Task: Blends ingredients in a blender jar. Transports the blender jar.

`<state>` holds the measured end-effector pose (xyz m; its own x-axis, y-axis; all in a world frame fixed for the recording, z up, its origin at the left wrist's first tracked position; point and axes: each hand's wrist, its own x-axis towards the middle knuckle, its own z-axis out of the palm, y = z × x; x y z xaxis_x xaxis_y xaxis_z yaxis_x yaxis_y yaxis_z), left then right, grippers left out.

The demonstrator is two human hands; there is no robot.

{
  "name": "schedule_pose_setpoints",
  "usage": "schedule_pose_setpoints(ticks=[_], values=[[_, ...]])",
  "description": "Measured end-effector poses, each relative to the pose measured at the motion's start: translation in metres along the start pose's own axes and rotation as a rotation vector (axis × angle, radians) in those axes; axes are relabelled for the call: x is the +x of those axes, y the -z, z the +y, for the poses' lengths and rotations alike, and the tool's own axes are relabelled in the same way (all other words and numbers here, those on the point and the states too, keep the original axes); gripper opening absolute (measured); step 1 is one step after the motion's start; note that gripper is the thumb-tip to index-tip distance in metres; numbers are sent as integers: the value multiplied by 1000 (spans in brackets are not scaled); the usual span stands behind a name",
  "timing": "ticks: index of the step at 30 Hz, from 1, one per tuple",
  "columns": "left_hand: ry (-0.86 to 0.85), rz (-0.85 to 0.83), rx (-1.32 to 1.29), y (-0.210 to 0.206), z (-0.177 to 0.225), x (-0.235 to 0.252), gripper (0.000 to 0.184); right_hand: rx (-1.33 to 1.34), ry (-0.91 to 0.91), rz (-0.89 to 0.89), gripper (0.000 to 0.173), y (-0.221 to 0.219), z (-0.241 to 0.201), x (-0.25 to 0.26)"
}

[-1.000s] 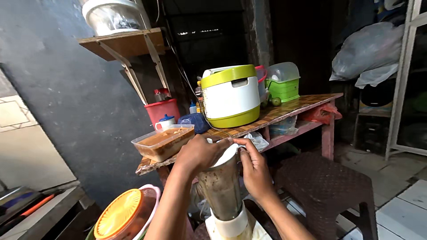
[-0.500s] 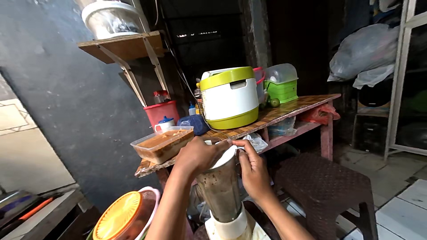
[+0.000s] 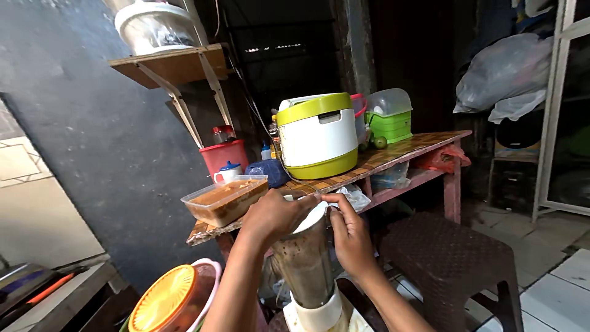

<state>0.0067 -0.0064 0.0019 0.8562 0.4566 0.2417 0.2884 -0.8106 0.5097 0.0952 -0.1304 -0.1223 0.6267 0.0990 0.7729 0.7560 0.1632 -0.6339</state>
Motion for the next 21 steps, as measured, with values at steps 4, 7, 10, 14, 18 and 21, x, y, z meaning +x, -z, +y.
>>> schedule_pose_setpoints(ticks=[4, 7, 10, 14, 18, 21], values=[[-13, -6, -1, 0, 0, 0, 53, -8, -4, 2, 34, 0, -1, 0], [-19, -7, 0, 0, -1, 1, 53, -2, -1, -1, 34, 0, -1, 0], [-19, -9, -3, 0, 0, 0, 53, 2, -4, -4, 34, 0, -2, 0], [-12, -4, -11, 0, 0, -2, 51, 9, -1, -1, 34, 0, -2, 0], [-24, -12, 7, 0, 0, -2, 51, 5, 1, -2, 34, -1, -3, -1], [-21, -11, 4, 0, -1, -2, 51, 1, -2, -4, 34, -1, -3, -1]])
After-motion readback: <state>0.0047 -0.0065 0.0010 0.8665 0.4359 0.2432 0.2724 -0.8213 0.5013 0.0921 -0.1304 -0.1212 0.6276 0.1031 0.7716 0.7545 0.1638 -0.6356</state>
